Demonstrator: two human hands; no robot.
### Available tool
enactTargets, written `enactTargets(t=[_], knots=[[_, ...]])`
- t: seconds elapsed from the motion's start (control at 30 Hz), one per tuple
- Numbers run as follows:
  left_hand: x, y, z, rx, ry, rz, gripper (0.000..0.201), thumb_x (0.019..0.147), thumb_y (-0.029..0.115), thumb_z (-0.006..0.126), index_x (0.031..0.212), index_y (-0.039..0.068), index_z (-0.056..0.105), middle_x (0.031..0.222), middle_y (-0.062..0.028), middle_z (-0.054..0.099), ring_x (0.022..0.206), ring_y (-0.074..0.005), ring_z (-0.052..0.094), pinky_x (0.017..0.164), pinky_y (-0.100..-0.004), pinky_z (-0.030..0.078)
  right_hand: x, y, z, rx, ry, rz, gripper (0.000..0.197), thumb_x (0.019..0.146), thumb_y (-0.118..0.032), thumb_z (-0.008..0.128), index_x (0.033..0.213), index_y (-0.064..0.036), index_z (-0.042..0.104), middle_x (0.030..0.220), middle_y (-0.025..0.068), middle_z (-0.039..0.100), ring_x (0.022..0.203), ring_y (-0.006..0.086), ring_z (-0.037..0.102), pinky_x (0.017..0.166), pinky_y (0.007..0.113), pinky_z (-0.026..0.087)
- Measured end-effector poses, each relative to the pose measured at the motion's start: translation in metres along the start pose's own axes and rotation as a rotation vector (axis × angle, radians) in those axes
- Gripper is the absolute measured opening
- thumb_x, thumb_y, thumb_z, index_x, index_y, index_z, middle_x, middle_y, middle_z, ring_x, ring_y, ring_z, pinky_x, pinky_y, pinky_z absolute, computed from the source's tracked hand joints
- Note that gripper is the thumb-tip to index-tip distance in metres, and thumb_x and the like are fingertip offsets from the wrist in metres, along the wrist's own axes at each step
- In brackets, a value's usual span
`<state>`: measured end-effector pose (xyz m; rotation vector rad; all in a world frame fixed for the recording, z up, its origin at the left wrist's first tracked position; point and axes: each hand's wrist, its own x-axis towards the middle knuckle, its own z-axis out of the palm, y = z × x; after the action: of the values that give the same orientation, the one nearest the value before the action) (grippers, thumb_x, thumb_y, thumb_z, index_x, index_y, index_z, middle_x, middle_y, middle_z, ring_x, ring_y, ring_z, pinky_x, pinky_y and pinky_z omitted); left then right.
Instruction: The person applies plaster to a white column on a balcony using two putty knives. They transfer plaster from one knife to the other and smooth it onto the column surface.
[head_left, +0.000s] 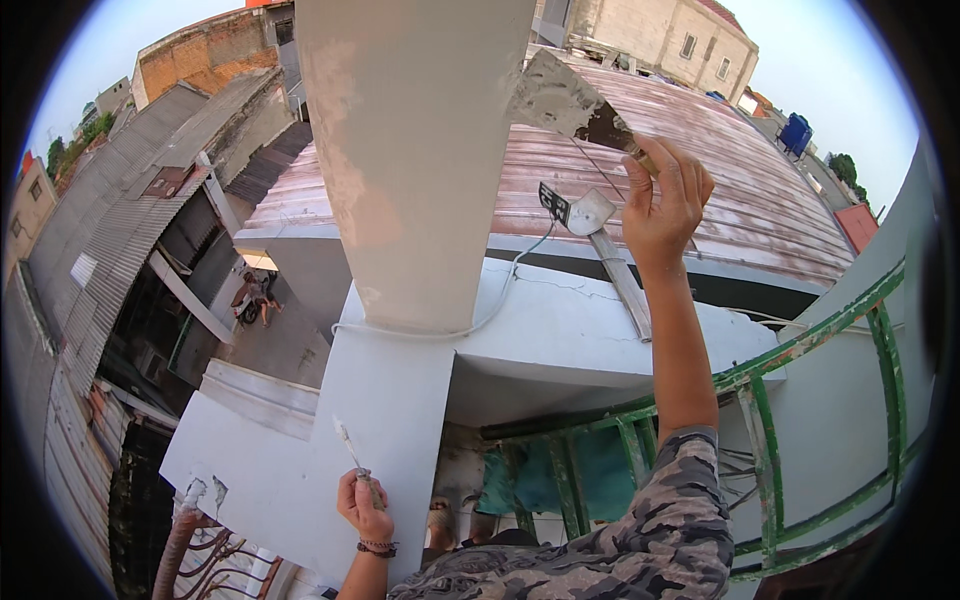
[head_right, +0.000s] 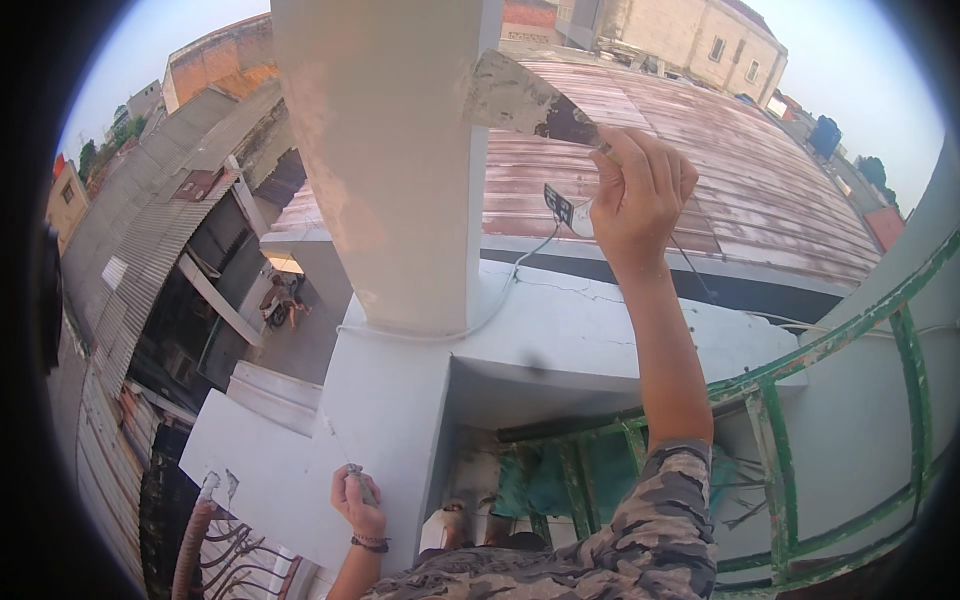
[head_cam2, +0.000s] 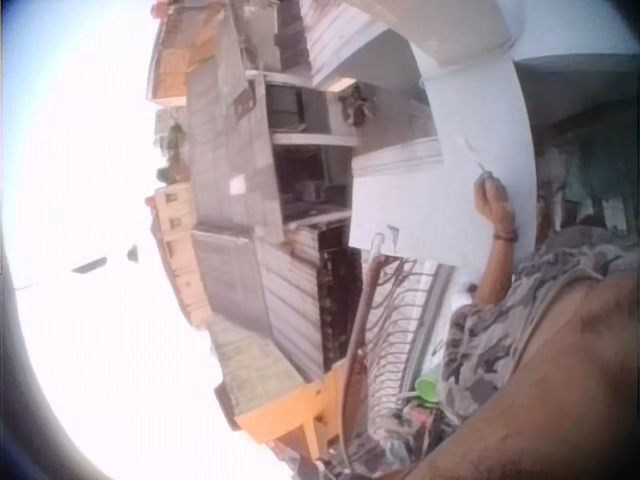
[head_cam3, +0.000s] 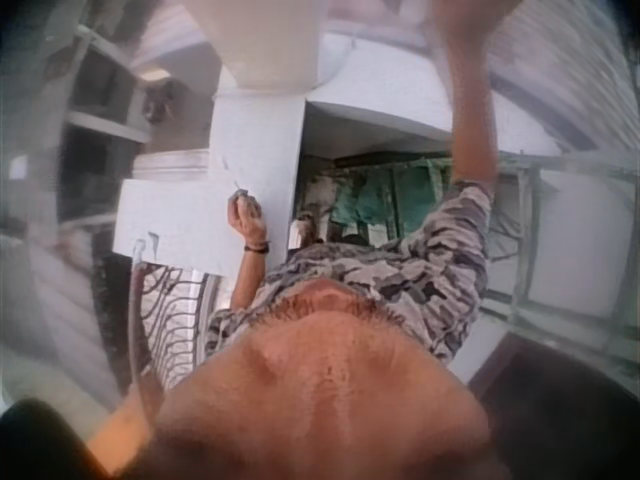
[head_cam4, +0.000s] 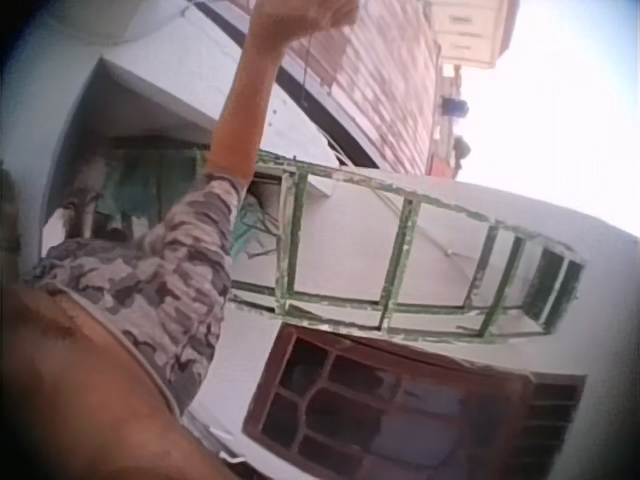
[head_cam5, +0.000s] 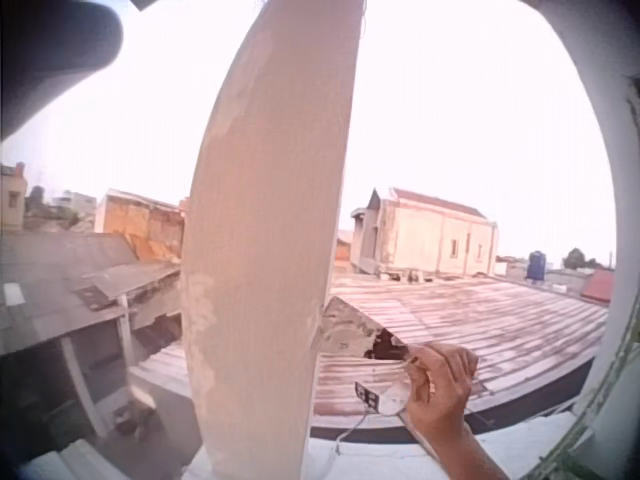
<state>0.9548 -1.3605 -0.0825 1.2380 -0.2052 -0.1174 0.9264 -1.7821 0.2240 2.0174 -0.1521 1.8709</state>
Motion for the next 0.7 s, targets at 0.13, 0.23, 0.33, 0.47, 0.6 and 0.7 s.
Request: enactTargets(t=[0.13,0.23,0.33,0.47,0.6,0.7], knots=[[0.000,-0.001,0.001,-0.010,0.027,-0.005,0.027,0.098,0.025,0.053,0.101,-0.002,0.056,0.068,-0.0031,0.052,0.053,-0.0078,0.046,0.043,-0.0221,0.036,0.013,-0.003,-0.007,-0.027,-0.022,-0.042,0.021,0.083,-0.009,0.072,0.103,-0.0126,0.069,0.097,0.0002,0.067,0.089,0.0195,0.061,0.086,0.035,0.037],[0.001,-0.001,0.001,-0.002,0.022,-0.007,0.028,0.098,0.026,0.053,0.101,-0.002,0.056,0.068,-0.0030,0.052,0.053,-0.0078,0.046,0.043,-0.0220,0.036,0.016,-0.002,-0.005,-0.017,-0.027,-0.048,0.022,0.082,-0.009,0.072,0.104,-0.0127,0.069,0.097,0.0003,0.067,0.089,0.0196,0.061,0.086,0.035,0.037],[0.002,-0.001,0.000,0.000,0.005,0.005,0.029,0.098,0.026,0.054,0.101,-0.002,0.056,0.068,-0.0028,0.052,0.053,-0.0076,0.045,0.043,-0.0218,0.036,0.016,0.002,-0.004,-0.041,-0.032,-0.052,0.022,0.082,-0.009,0.073,0.103,-0.0129,0.069,0.097,0.0002,0.067,0.090,0.0195,0.061,0.087,0.035,0.037],[0.002,-0.001,0.001,0.000,0.011,0.004,0.029,0.098,0.027,0.054,0.101,-0.002,0.056,0.067,-0.0028,0.052,0.052,-0.0076,0.045,0.043,-0.0217,0.035,0.014,0.002,-0.006,-0.099,-0.014,-0.084,0.023,0.081,-0.009,0.074,0.103,-0.0130,0.070,0.097,-0.0002,0.067,0.092,0.0194,0.061,0.088,0.035,0.037],[0.002,-0.001,0.001,-0.004,0.013,0.013,0.029,0.098,0.026,0.053,0.101,-0.002,0.056,0.066,-0.0031,0.051,0.052,-0.0077,0.044,0.043,-0.0216,0.035,0.013,0.001,-0.014,-0.152,-0.007,-0.080,0.025,0.081,-0.009,0.074,0.105,-0.0133,0.070,0.098,-0.0001,0.068,0.093,0.0189,0.061,0.089,0.035,0.037],[0.002,-0.002,0.000,-0.020,0.008,0.014,0.029,0.097,0.026,0.053,0.101,-0.003,0.056,0.066,-0.0031,0.051,0.052,-0.0078,0.044,0.043,-0.0217,0.035,0.009,0.006,-0.023,-0.165,-0.014,-0.037,0.024,0.082,-0.009,0.073,0.105,-0.0129,0.070,0.099,0.0010,0.068,0.093,0.0189,0.062,0.088,0.035,0.038]])
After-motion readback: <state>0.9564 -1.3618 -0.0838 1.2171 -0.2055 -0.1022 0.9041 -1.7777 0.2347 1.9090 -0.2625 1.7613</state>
